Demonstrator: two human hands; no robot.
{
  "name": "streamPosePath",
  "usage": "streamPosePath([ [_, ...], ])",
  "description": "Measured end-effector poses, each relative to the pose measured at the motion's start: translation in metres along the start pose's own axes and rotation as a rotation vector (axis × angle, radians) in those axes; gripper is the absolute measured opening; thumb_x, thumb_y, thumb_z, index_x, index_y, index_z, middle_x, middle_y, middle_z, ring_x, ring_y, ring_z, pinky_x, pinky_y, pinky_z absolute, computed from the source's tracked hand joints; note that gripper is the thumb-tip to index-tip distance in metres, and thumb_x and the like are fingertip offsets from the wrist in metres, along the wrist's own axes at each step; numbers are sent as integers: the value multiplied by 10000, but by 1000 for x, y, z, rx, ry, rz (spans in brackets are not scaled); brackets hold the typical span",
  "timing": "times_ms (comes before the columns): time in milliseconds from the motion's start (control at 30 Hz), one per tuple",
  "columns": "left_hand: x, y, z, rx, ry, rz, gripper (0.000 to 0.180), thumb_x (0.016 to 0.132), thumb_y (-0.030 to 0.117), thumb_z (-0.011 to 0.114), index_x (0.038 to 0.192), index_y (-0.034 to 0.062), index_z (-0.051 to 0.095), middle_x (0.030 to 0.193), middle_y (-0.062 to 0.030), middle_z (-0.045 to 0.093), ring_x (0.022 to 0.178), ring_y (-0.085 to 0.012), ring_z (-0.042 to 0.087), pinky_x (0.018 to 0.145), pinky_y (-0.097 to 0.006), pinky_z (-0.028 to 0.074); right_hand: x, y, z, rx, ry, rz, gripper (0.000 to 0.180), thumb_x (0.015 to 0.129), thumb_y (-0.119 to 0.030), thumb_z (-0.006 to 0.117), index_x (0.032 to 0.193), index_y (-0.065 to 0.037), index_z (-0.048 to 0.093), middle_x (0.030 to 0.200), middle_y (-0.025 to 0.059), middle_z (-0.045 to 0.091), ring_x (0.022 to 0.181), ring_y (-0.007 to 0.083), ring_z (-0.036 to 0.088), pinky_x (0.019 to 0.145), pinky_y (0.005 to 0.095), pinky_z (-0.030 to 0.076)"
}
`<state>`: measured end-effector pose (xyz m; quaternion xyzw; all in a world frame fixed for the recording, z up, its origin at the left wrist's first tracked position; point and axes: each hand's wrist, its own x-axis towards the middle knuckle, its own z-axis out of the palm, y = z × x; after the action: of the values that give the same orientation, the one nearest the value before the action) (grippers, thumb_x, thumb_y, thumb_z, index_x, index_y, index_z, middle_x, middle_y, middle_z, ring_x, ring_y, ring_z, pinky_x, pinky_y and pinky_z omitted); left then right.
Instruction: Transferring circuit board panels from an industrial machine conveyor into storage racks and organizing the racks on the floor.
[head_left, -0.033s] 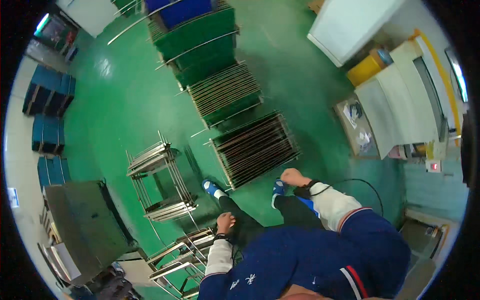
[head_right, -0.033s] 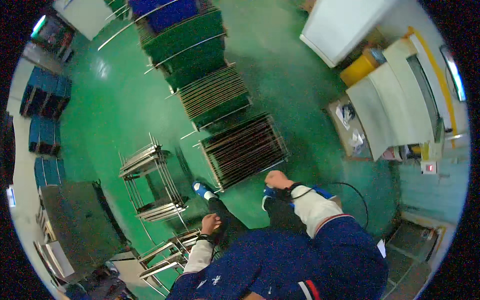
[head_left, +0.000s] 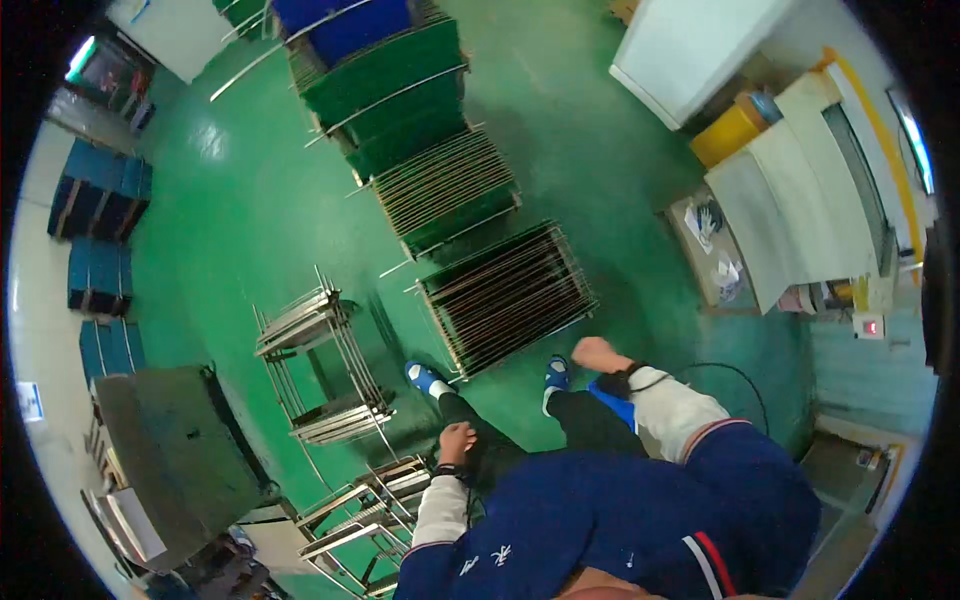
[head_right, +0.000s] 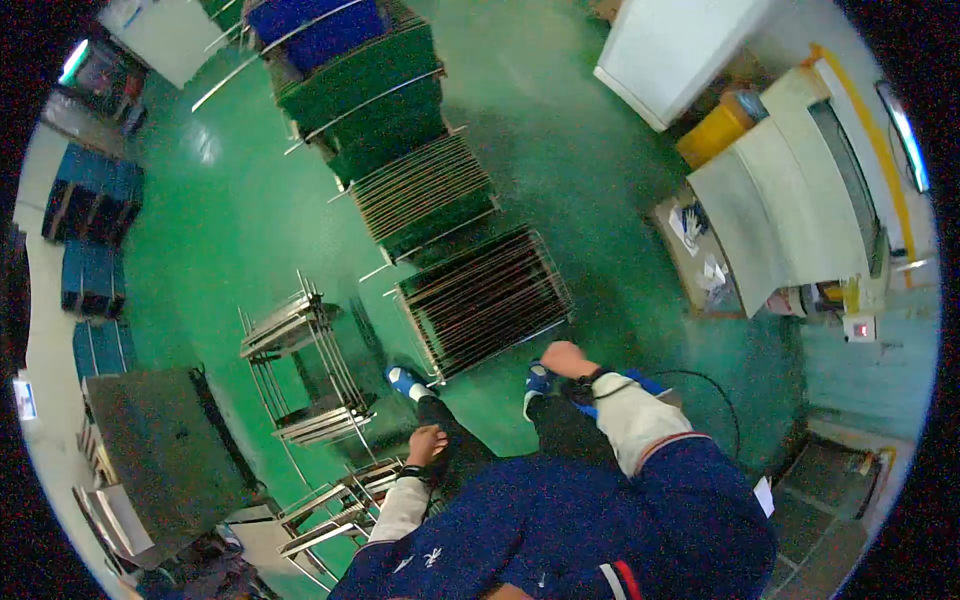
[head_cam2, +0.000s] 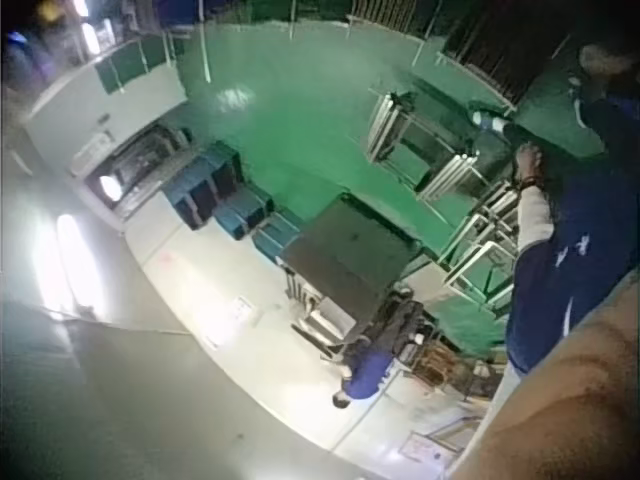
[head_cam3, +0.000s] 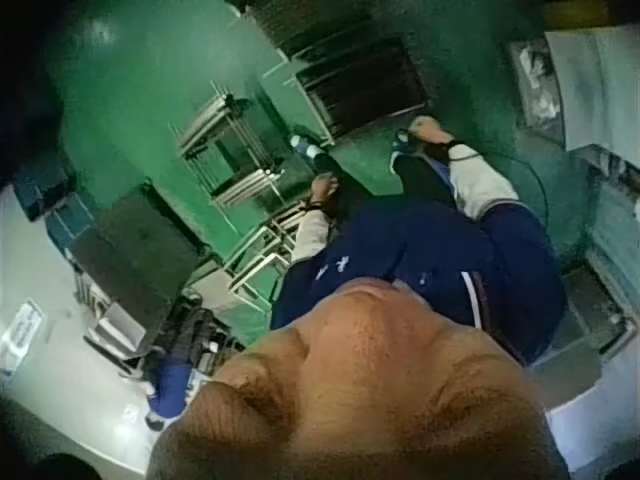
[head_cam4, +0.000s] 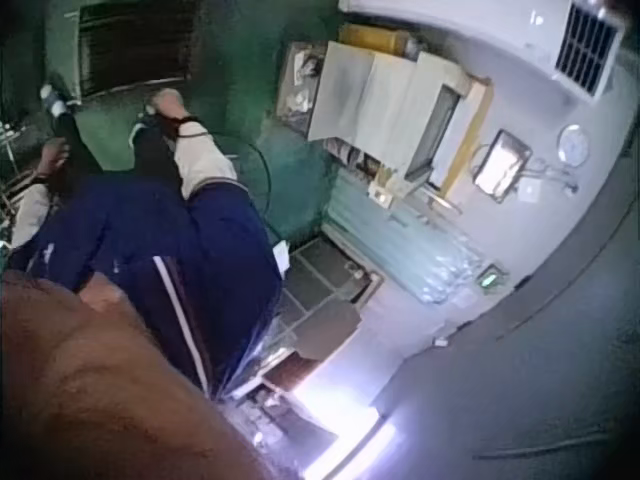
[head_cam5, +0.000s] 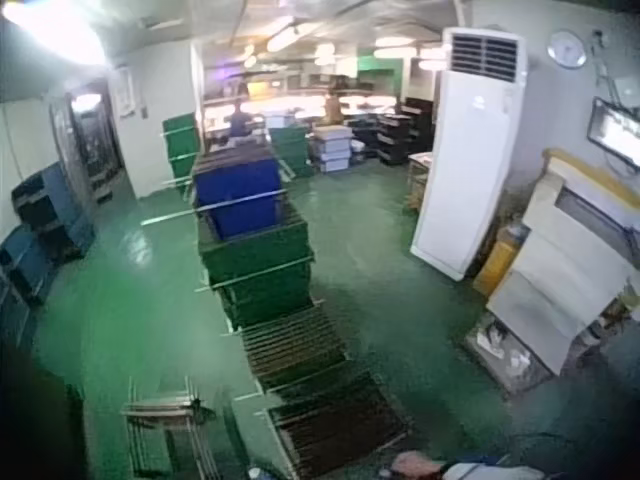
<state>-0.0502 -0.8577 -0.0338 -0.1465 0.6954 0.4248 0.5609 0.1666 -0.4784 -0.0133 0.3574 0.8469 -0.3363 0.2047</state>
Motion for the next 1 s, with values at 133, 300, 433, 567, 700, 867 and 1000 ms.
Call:
streamPosePath([
  [133, -5, 25, 82, 231, -56, 190, 256, 877, 228, 602, 1001, 8, 642, 754, -38, 649, 599, -114, 584, 538, -248, 468, -93, 161, 0, -374, -16, 118, 156, 723, -183, 588, 728, -70, 695, 787, 160, 659, 732, 337, 644, 589, 476, 513],
  [300, -53, 106, 159, 136, -253, 185, 297, 904, 256, 591, 1081, 19, 611, 896, -65, 663, 669, -123, 621, 583, -253, 485, -213, 311, 21, -353, 39, 423, 179, 735, -219, 610, 780, -85, 719, 776, 178, 667, 732, 349, 663, 628, 449, 531],
  [433, -46, 116, 164, 226, -143, 226, 267, 891, 250, 594, 1020, 19, 631, 847, -63, 671, 644, -133, 631, 549, -262, 485, -207, 275, 26, -480, -35, 223, 181, 745, -238, 632, 684, -71, 666, 734, 123, 670, 683, 308, 649, 579, 412, 506],
  [567, -12, 91, 132, 396, -70, 139, 271, 863, 248, 606, 1007, 21, 636, 783, -55, 667, 566, -145, 614, 486, -269, 469, -189, 276, 31, 1146, -8, 175, 178, 823, -171, 618, 681, -66, 602, 642, 50, 603, 519, 183, 560, 429, 340, 428],
  [700, -3, 98, 114, 386, 11, 59, 272, 852, 243, 613, 1015, 27, 634, 755, -47, 661, 543, -145, 606, 462, -274, 460, -153, 156, -50, 920, 3, 367, 166, 820, -181, 617, 726, -43, 617, 633, 24, 590, 505, 116, 541, 426, 277, 427],
  [867, -8, 122, 130, 215, 20, 83, 279, 864, 216, 597, 1060, 19, 615, 751, -48, 659, 543, -142, 602, 456, -267, 451, -121, 157, -96, 863, -8, 450, 158, 814, -184, 616, 762, -36, 637, 654, 37, 617, 535, 106, 570, 431, 266, 435],
  [1000, 2, 129, 161, 141, 19, 73, 261, 857, 183, 584, 1045, 6, 622, 742, -61, 652, 532, -153, 593, 449, -264, 449, -92, 197, -129, 961, -126, 407, 168, 822, -198, 610, 787, -38, 647, 679, 42, 633, 552, 114, 590, 443, 275, 454],
])
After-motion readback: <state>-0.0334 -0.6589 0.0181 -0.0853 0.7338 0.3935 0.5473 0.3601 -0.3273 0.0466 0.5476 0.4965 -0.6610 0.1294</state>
